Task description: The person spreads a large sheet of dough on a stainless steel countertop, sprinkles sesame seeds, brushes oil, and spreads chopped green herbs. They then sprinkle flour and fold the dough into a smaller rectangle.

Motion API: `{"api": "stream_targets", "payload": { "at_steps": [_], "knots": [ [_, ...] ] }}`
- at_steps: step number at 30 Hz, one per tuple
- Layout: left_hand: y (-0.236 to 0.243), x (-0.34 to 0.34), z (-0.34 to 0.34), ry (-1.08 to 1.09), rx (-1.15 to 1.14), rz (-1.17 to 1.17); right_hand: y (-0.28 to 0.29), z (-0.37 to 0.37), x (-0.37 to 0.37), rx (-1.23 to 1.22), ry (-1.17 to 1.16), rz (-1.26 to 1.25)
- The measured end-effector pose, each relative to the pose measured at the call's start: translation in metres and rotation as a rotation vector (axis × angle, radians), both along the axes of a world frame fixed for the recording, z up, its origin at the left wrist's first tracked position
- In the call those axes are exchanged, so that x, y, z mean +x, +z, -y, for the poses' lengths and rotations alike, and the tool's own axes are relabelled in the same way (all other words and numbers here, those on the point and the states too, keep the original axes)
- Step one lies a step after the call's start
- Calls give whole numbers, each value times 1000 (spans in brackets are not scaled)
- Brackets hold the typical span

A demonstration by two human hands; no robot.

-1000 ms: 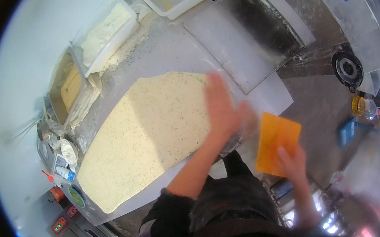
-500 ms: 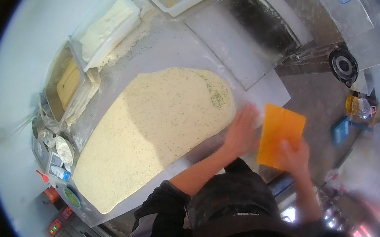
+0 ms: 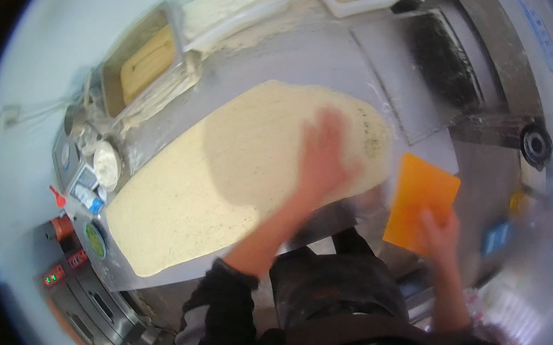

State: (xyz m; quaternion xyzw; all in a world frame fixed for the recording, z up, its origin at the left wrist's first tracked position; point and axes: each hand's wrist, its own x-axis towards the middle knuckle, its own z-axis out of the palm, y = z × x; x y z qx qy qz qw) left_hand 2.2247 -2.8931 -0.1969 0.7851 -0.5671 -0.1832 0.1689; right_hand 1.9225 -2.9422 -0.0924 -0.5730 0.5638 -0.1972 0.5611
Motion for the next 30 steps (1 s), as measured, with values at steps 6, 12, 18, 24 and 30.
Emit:
{"api": "stream_targets", "payload": {
  "at_steps": [6, 12, 18, 24, 30],
  "knots": [
    [-37, 70, -22, 27, -43, -8, 4, -7, 34, -58, 127, 35],
    [-37, 7, -77, -267, -128, -234, 13, -10, 64, -118, 283, 38],
    [-83, 263, -184, 536, -84, 299, 14, -17, 94, -116, 339, -46],
    [-57, 293, -366, 1152, 244, 377, 3, -32, 125, -1, 455, 134],
    [-41, 111, -233, 418, -98, -122, -6, -52, 190, 241, 436, 199]
  ]
}}
